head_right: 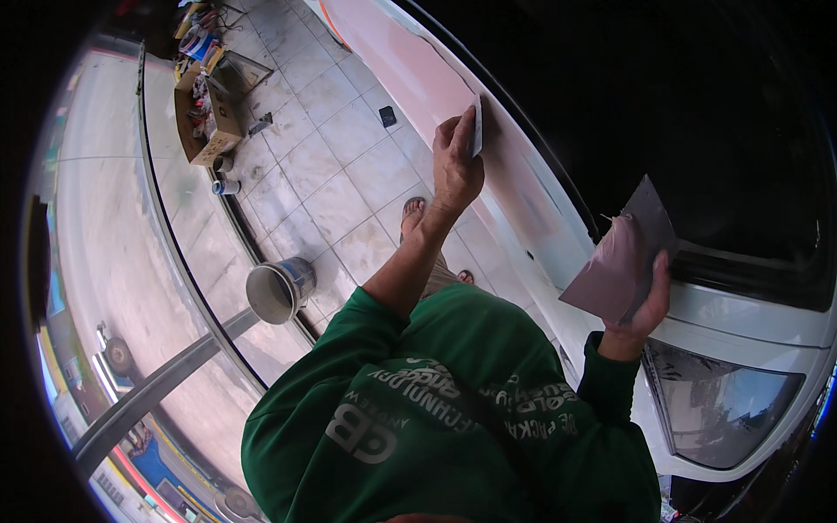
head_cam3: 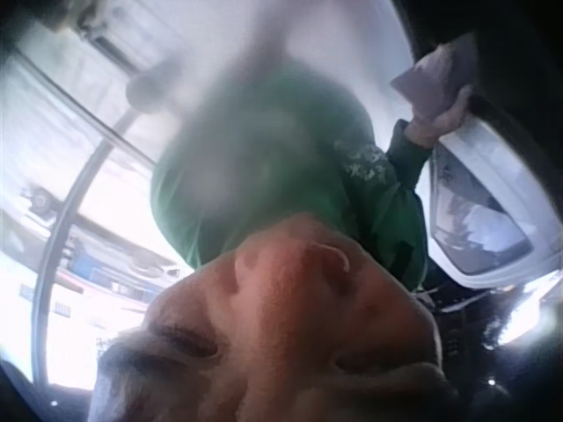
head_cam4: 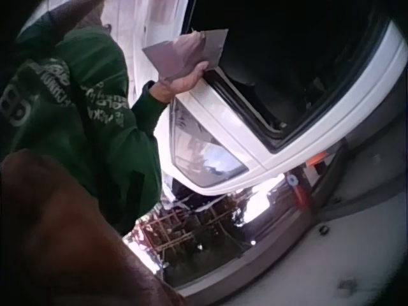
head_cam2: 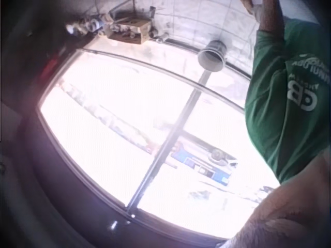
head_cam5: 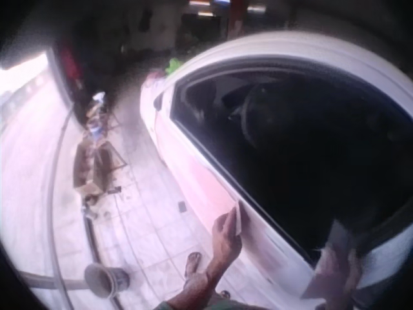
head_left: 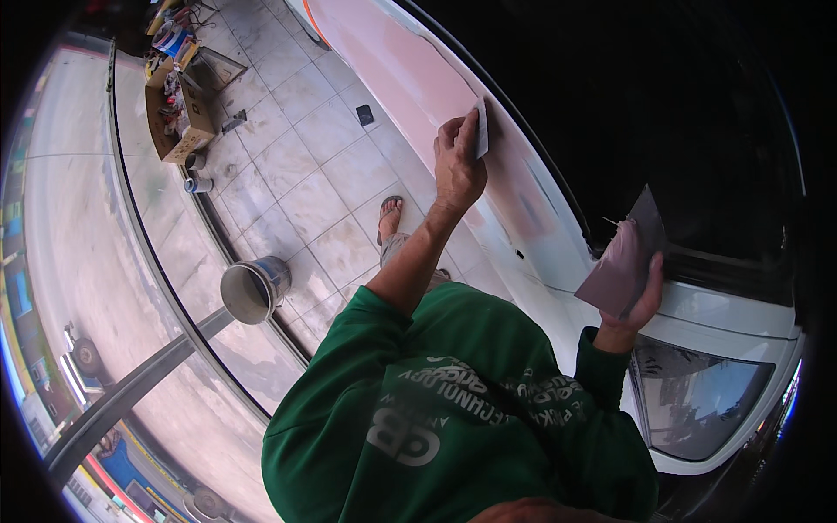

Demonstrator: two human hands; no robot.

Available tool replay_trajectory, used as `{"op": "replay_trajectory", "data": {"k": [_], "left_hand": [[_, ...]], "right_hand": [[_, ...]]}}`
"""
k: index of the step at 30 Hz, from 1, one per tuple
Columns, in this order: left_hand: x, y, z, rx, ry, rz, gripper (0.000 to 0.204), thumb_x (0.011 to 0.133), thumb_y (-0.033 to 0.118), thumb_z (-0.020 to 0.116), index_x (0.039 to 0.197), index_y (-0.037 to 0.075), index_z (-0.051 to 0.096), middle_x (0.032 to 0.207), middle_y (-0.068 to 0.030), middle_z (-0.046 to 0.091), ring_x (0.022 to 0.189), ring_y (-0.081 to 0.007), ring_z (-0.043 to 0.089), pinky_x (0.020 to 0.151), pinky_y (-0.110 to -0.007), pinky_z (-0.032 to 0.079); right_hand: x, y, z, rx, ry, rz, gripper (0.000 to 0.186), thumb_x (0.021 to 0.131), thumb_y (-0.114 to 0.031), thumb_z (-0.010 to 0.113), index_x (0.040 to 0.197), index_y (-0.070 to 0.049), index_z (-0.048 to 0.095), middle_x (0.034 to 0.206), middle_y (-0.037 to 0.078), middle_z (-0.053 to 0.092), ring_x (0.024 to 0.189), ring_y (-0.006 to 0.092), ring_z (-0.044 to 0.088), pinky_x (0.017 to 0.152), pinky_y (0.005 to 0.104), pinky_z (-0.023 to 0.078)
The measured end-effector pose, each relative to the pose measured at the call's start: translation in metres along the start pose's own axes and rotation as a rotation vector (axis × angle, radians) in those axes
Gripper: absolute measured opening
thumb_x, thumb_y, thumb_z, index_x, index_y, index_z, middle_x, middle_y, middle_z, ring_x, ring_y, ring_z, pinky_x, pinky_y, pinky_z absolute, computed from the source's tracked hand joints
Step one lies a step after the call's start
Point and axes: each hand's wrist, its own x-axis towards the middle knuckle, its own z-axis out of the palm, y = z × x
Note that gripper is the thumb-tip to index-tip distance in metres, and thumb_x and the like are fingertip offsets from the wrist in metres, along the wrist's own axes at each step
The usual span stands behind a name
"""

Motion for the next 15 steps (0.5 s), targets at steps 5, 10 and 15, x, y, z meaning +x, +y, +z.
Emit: {"op": "replay_trajectory", "data": {"k": [5,10,15], "left_hand": [[-0.093,0.059,0.029,0.024,-0.079,-0.015,0.076,0.080,-0.012,0.057,0.151,0.011,0.046,0.136,-0.0258,0.048,0.116,-0.0484,0.052,0.099,-0.052,0.050],[-0.113,0.059,-0.002,-0.198,-0.300,0.111,0.075,0.080,-0.010,0.061,0.151,0.010,0.045,0.134,-0.0227,0.052,0.116,-0.0433,0.055,0.101,-0.049,0.049],[-0.064,-0.035,-0.049,-0.284,-0.278,-0.246,0.065,0.088,-0.001,0.058,0.151,0.008,0.044,0.123,-0.0200,0.061,0.111,-0.0344,0.063,0.093,-0.040,0.053]], "right_hand": [[-0.043,-0.021,-0.015,-0.003,-0.032,-0.017,0.051,0.104,-0.032,0.052,0.143,0.001,0.049,0.139,0.016,0.059,0.129,0.0266,0.057,0.111,0.0392,0.044],[-0.065,-0.026,-0.024,0.007,0.070,0.003,0.049,0.103,-0.032,0.053,0.140,0.000,0.052,0.133,0.015,0.063,0.123,0.0259,0.061,0.104,0.0387,0.048],[-0.056,-0.010,-0.016,-0.011,0.123,0.017,0.048,0.103,-0.033,0.053,0.138,0.001,0.054,0.131,0.015,0.064,0.119,0.0260,0.062,0.102,0.0379,0.049]]}}
